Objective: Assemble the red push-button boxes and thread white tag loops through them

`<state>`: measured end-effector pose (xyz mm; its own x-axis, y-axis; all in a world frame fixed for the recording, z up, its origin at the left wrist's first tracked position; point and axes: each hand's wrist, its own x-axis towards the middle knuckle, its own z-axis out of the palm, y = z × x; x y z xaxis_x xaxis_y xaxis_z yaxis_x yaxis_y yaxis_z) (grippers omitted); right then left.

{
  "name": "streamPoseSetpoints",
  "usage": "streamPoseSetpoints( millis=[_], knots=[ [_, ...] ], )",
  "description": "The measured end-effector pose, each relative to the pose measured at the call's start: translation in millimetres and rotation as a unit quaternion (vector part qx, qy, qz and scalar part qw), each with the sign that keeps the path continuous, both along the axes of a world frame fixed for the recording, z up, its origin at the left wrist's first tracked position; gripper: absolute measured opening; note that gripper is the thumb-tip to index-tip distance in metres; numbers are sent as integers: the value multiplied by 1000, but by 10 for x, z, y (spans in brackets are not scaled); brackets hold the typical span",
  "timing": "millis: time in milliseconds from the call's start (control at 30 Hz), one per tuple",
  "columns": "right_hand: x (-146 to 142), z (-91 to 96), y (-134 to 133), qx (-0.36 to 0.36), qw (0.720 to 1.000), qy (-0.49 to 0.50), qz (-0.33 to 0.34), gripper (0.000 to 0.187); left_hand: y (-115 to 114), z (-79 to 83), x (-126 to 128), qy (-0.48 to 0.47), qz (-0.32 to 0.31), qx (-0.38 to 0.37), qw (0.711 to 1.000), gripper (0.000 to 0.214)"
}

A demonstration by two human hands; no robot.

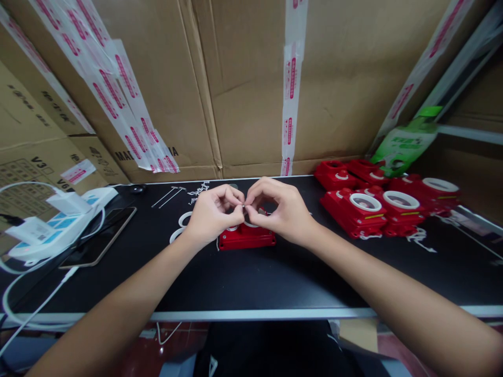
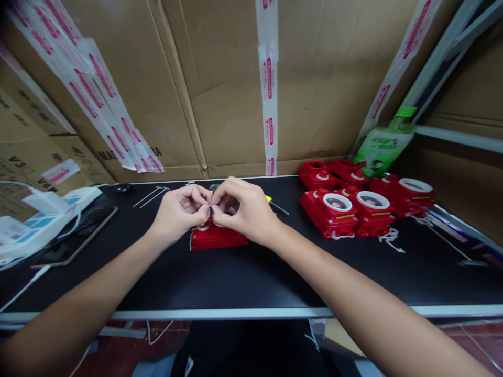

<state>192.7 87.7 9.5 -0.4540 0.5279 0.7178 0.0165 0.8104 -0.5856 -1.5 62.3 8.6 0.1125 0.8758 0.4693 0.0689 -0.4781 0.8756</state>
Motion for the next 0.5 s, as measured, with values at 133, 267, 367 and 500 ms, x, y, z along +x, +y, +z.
streamPoseSetpoints(
  millis=[133,267,367,500],
  knots=[
    [-6,-2,-1,-16,1000,12,4,6,-12,11,1,5,-6,19,1000,21],
    [-7,0,-10,-46,999,20,11,8,-29,23,13,5,-8,41,999,24],
    [0,8,-21,-68,997,21,13,11,-33,16,19,-5,-22,48,999,25],
    [12,18,-33,-97,995,10,22,11,-29,-7,17,-13,-46,48,998,22]
  ],
)
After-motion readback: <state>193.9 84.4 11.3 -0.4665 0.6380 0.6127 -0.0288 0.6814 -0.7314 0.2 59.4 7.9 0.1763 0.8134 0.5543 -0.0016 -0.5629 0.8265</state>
